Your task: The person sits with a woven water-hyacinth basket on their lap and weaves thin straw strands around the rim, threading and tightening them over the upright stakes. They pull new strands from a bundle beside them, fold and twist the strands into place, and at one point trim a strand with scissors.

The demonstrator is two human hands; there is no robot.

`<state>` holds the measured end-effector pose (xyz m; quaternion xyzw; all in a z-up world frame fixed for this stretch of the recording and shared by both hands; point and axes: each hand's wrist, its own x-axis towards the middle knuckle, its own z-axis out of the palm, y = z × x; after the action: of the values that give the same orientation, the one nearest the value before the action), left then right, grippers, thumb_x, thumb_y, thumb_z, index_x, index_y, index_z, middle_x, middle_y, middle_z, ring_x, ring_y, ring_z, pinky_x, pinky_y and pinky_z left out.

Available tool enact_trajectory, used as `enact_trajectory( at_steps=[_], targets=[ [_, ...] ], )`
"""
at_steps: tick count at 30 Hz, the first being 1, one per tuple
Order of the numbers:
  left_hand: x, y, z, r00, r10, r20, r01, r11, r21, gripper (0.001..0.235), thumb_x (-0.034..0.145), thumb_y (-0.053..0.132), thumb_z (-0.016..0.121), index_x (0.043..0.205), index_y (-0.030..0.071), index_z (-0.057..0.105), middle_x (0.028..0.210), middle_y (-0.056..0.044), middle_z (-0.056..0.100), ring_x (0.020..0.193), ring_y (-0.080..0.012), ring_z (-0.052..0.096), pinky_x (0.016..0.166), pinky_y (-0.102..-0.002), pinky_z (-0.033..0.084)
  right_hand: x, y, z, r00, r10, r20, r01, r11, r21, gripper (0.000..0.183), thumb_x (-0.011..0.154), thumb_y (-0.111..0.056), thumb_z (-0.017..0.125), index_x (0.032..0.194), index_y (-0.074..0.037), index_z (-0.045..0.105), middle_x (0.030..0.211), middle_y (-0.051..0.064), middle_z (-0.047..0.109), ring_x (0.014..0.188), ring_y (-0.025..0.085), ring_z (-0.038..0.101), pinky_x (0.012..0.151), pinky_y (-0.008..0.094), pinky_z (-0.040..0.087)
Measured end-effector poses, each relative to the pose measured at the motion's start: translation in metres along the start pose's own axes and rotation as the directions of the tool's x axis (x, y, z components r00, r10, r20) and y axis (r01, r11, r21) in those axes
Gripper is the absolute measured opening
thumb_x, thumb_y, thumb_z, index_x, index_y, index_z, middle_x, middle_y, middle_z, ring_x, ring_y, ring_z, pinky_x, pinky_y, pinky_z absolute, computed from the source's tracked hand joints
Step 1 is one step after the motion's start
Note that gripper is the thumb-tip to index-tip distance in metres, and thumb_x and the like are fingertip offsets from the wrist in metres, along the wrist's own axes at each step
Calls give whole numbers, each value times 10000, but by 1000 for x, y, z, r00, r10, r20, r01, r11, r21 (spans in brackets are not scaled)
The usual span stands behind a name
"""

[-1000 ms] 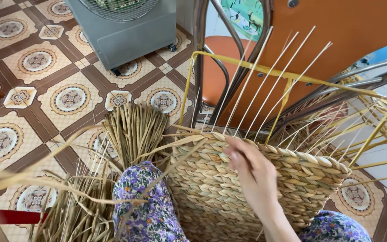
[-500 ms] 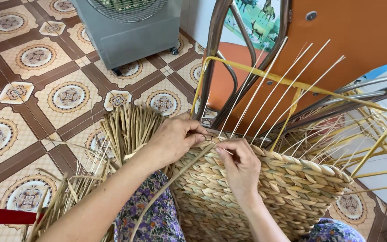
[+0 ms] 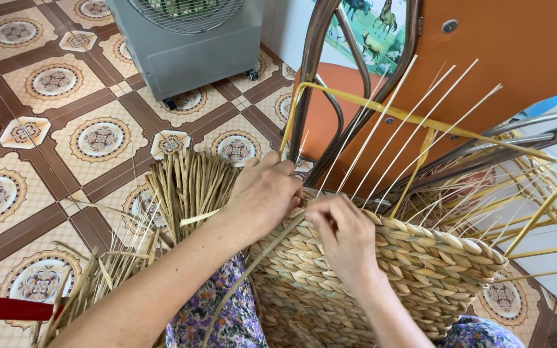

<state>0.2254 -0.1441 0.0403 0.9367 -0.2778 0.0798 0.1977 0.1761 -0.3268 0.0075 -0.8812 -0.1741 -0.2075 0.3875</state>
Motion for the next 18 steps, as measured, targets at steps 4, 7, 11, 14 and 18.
enact_trajectory(
  at_steps=[4, 7, 11, 14, 18],
  targets=[
    [-21, 0, -11, 968, 89, -236, -116, 988, -103, 183, 791, 205, 792, 913, 69, 779, 900, -86, 625, 927, -269, 558, 843, -429, 485, 44, -18, -2, 925, 319, 206, -344, 934, 97, 80, 1004, -121, 572, 988, -43, 562, 922, 92, 716, 623, 131, 712, 546, 299, 579],
    [-38, 8, -6, 967, 91, -239, -121, 986, -113, 399, 737, 285, 805, 1023, 29, 696, 962, -119, 590, 951, -297, 543, 828, -438, 479, 53, -11, 4, 862, 444, 244, -463, 886, 25, 89, 1018, -138, 560, 1005, -51, 570, 759, 93, 711, 563, 138, 660, 518, 327, 547],
    [-39, 9, 12, 976, 110, -188, -92, 990, 104, 421, 718, 202, 751, 1066, 14, 604, 997, -123, 603, 987, -287, 571, 844, -423, 505, 55, -13, 4, 857, 458, 235, -469, 883, -13, 105, 1021, -150, 584, 1015, -46, 581, 738, 109, 701, 538, 132, 602, 499, 323, 499],
    [-30, 13, 2, 983, 95, -157, -54, 967, 248, 280, 776, 69, 680, 1034, 25, 578, 944, -119, 643, 948, -261, 635, 829, -401, 546, 53, -17, -6, 827, 493, 270, -524, 850, 52, 114, 998, -151, 599, 1029, -43, 583, 763, 98, 718, 506, 122, 598, 478, 293, 497],
    [-15, 7, -28, 964, -127, 232, 95, 985, 142, 220, 968, 131, 597, 1165, 58, 536, 884, -99, 672, 842, -252, 689, 710, -404, 574, 38, -27, -11, 934, 346, 93, -356, 926, 125, 140, 983, -137, 636, 1072, -34, 668, 893, 73, 758, 603, 142, 641, 527, 280, 533]
  ],
)
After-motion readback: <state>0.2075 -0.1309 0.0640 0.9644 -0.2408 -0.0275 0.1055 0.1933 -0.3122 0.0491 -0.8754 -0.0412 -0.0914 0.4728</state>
